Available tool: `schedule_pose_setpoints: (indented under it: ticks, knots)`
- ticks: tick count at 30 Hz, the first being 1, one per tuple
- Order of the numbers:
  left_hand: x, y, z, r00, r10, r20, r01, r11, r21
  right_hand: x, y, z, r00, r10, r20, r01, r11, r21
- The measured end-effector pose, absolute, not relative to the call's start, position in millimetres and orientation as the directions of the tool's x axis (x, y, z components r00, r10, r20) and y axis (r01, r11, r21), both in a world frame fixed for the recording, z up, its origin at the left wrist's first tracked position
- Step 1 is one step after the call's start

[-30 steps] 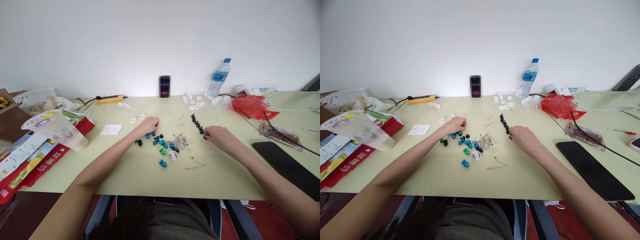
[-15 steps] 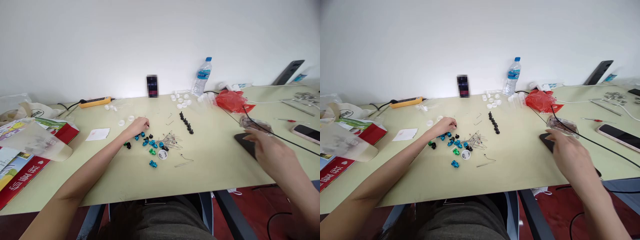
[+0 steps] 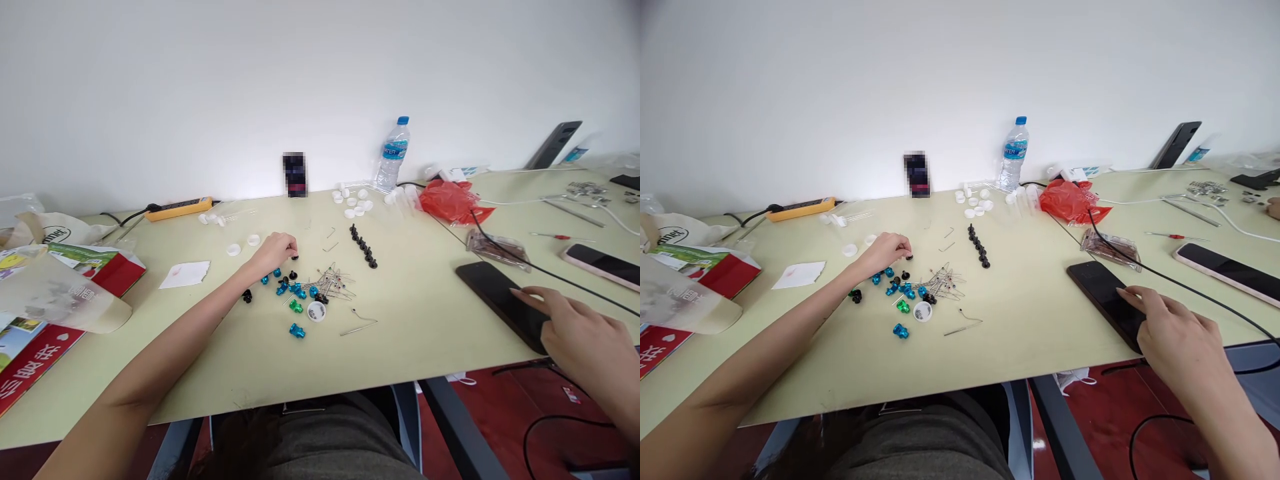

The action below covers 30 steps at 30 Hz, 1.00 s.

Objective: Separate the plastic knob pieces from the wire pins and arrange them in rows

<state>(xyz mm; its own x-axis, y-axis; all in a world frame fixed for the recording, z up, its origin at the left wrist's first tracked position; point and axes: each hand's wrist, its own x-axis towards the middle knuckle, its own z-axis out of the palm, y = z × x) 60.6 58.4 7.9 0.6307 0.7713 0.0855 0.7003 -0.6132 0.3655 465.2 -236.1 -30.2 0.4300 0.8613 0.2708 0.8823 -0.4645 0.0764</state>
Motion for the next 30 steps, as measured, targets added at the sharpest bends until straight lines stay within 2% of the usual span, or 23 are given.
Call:
schedule_pose_setpoints:
  ticks: [3, 6, 9, 11, 13, 16, 18, 24, 28, 30]
  knots:
    - [64.7, 54.8, 12.0, 0.642, 0.762, 0.089, 0.689, -0.624, 0.368, 453.8, -237.0, -22.3, 0.424, 0.832, 0.358, 0.876, -0.477, 0.072]
    - [71.8, 51.8, 17.4, 0.655, 0.749, 0.102, 0.674, -0.640, 0.370, 433.3, -233.6, -13.9, 0.397, 0.820, 0.411, 0.897, -0.441, 0.014]
    - [84.6, 49.7, 24.3, 0.695, 0.706, 0.132, 0.623, -0.684, 0.381, 405.8, -220.1, -13.5, 0.344, 0.830, 0.439, 0.935, -0.345, -0.080]
    - [96.6, 48.0, 28.2, 0.737, 0.661, 0.138, 0.563, -0.714, 0.417, 383.8, -205.5, -16.6, 0.237, 0.871, 0.431, 0.971, -0.201, -0.127]
    - [110.4, 44.7, 30.0, 0.784, 0.612, 0.101, 0.496, -0.717, 0.490, 359.5, -188.8, -18.4, 0.077, 0.935, 0.346, 0.985, -0.018, -0.171]
    - [131.6, 34.1, 27.1, 0.849, 0.528, -0.010, 0.422, -0.667, 0.614, 324.6, -164.3, -15.8, -0.043, 0.980, 0.194, 0.973, 0.085, -0.216]
    - [144.1, 23.9, 21.5, 0.872, 0.486, -0.055, 0.391, -0.626, 0.675, 307.8, -150.2, -13.1, -0.039, 0.990, 0.139, 0.974, 0.068, -0.215]
    - [161.2, 4.9, 2.5, 0.934, 0.349, -0.083, 0.273, -0.541, 0.795, 299.7, -121.3, -19.8, -0.039, 0.993, 0.109, 0.992, 0.051, -0.117]
    - [145.2, 19.2, 4.3, 0.909, 0.405, -0.101, 0.309, -0.492, 0.814, 309.4, -111.6, -25.4, -0.137, 0.985, 0.108, 0.990, 0.141, -0.025]
    - [132.2, 29.5, 8.3, 0.878, 0.474, -0.073, 0.367, -0.565, 0.739, 314.9, -107.9, -25.4, -0.180, 0.976, 0.118, 0.984, 0.179, 0.021]
